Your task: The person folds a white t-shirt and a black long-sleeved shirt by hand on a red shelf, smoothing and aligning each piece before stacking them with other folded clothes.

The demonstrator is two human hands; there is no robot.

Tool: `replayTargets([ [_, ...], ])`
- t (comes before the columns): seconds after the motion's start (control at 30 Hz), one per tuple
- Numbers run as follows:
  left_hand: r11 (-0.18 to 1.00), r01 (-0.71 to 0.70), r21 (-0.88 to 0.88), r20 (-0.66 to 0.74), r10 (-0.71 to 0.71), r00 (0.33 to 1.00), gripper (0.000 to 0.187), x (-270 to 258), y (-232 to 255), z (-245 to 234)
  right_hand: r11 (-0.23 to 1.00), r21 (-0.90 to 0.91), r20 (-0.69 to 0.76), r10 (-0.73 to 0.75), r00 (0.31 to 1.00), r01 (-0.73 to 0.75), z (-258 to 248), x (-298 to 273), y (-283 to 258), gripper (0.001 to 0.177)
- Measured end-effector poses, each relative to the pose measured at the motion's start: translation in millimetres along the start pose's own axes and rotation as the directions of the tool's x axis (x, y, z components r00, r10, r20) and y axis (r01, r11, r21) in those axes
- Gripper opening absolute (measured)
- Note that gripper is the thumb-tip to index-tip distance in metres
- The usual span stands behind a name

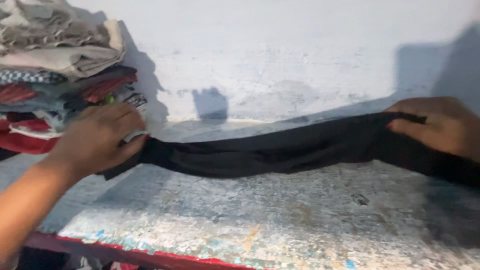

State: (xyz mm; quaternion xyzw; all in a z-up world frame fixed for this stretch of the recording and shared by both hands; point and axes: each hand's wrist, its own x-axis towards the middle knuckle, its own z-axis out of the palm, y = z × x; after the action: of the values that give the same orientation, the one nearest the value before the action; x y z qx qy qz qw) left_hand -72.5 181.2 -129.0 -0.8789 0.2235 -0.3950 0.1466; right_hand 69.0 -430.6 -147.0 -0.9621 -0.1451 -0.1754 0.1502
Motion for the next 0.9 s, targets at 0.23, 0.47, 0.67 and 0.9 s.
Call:
replayTargets([
  [0.23, 0.960, 0.102, -0.262, 0.215, -0.045, 0.976, 0.039, 30.8, 23.8, 53.7, 0.994, 0.051, -0.238, 0.107, 0.965, -0.097, 12.4, 34.6, 48.2, 0.029],
  [0.47, 0.727, 0.288, -0.623, 0.436, 0.016, 0.900, 0.065, 36.2, 34.8, 89.3, 0.988, 0.073, -0.254, 0.153, 0.955, -0.139, 8.0, 41.0, 77.2, 0.030],
  [0.67, 0.902, 0.202, -0.382, 0.311, -0.080, 0.947, 0.032, 69.5, 25.4, 69.1, 0.985, 0.087, -0.228, 0.168, 0.959, -0.152, 11.5, 47.5, 124.5, 0.031],
  [0.9, 0.857, 0.215, 0.469, -0.247, -0.106, 0.963, 0.039, 23.8, -62.6, 18.1, 0.991, 0.123, 0.040, 0.047, 0.998, -0.052, 15.0, 35.8, 120.4, 0.032],
])
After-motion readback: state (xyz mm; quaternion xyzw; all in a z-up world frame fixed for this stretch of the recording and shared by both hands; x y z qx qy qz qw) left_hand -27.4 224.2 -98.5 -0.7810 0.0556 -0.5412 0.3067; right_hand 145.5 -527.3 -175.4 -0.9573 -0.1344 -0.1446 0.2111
